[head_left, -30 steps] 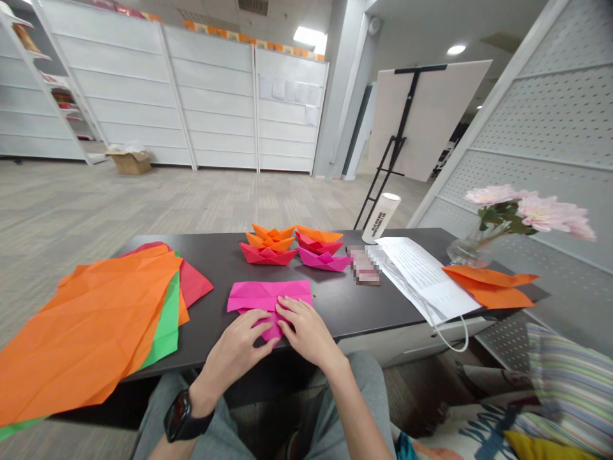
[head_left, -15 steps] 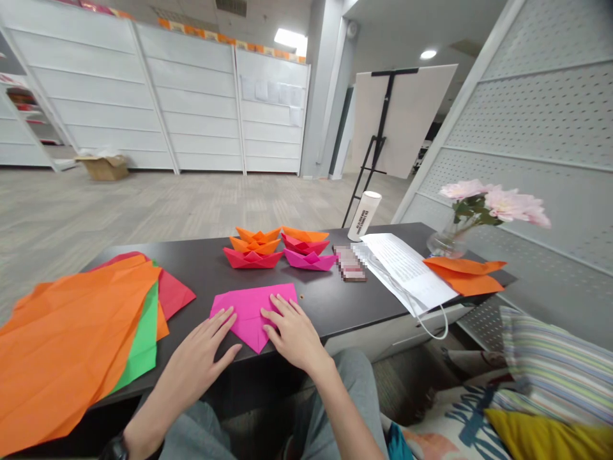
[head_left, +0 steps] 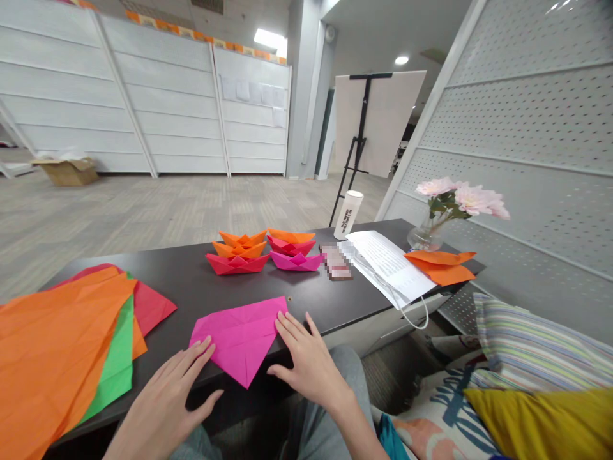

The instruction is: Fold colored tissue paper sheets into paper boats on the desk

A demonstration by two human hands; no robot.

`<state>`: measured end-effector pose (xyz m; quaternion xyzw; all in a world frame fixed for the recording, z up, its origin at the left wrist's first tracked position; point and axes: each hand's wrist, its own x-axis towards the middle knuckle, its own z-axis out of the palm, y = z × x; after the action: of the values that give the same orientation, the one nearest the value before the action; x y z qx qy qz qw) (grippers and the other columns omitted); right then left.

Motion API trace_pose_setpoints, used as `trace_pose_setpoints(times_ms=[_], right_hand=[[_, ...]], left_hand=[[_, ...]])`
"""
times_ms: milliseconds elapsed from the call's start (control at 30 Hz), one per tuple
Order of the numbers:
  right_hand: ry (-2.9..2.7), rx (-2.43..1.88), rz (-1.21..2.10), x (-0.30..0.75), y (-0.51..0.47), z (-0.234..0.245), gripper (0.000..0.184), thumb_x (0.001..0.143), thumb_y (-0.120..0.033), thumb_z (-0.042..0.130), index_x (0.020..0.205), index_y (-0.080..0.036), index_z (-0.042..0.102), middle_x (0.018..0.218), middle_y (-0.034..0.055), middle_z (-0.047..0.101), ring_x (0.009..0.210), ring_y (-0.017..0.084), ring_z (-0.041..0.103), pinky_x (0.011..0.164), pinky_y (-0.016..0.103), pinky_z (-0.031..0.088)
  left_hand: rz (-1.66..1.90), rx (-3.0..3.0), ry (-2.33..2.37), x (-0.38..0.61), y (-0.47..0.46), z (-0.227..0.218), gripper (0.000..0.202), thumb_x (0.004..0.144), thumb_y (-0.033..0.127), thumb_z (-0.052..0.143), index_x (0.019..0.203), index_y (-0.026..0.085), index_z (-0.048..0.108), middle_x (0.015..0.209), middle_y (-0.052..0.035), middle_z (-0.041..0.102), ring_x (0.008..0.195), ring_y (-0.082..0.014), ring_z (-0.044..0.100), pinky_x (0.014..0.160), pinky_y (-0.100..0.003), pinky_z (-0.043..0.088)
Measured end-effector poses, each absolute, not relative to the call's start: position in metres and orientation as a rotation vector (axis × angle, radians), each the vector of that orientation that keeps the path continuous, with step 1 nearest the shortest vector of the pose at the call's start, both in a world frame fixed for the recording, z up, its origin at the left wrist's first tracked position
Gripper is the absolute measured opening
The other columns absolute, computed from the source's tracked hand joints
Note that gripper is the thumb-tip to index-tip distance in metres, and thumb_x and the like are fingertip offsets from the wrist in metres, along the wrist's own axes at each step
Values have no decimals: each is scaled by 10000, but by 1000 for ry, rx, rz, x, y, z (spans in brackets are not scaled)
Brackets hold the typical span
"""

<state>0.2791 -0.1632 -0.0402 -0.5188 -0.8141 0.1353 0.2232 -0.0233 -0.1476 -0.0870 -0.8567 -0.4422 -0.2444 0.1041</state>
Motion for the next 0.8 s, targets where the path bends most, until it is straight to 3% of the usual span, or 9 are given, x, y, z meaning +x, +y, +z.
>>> trace_pose_setpoints(times_ms=[67,167,267,333,500,567,667,800], right_hand=[[-2198,-1409,338,276,-172,-50,675,851,-322,689,1462,-226,419,1482,99,483,1400,271,398,1209,564,153],[-2020,-1397,260,269,-186,-65,400,889,-127,589,1257,-283,612,1245,47,679,1208,231,577,1173,549,260],[-1866,-1330,249,265,-198,-67,242,928,-125,542,997,-291,705,933,11,744,914,201,649,1050,487,415],[-1791,-1288,323,266,-201,-58,172,937,-188,566,951,-279,711,858,11,731,837,199,634,906,409,493],[-1550,-1370,575,275,-165,-34,188,867,-250,661,1051,-251,699,833,-1,695,734,174,617,693,285,499],[-1552,-1424,583,277,-140,-36,253,855,-248,656,1105,-211,673,731,-16,647,679,171,600,678,283,493],[-1658,-1474,542,276,-113,-46,283,832,-209,661,1113,-183,663,811,9,634,714,179,606,728,303,509],[-1777,-1464,378,273,-107,-58,242,856,-166,633,1083,-237,683,1073,56,618,968,209,606,891,342,500]], left_hand=[[-768,-2536,-1216,-31,-153,-92,489,875,485,566,1316,275,572,1239,-57,698,1006,-277,699,892,-391,563],[-875,-2538,-1121,-45,-163,-100,277,933,326,491,1155,330,656,1046,-3,759,904,-235,718,835,-355,583],[-1037,-2564,-1146,-55,-173,-99,225,920,298,522,1075,357,674,985,15,758,919,-231,716,879,-364,582],[-1183,-2549,-1323,-59,-177,-90,189,906,340,561,1067,351,661,1001,13,747,920,-230,717,885,-369,586],[-1433,-2482,-1953,-46,-152,-53,342,843,516,615,1062,254,605,974,-26,721,851,-222,720,725,-324,616],[-1474,-2490,-2060,-36,-130,-45,404,813,519,639,1068,209,584,883,-22,703,755,-199,713,709,-321,609],[-1379,-2536,-2081,-24,-101,-49,397,807,483,625,1055,175,587,783,-10,668,637,-183,687,628,-317,592],[-1302,-2456,-1806,-21,-91,-67,252,848,417,586,954,196,643,916,-61,676,870,-240,687,824,-410,577]])
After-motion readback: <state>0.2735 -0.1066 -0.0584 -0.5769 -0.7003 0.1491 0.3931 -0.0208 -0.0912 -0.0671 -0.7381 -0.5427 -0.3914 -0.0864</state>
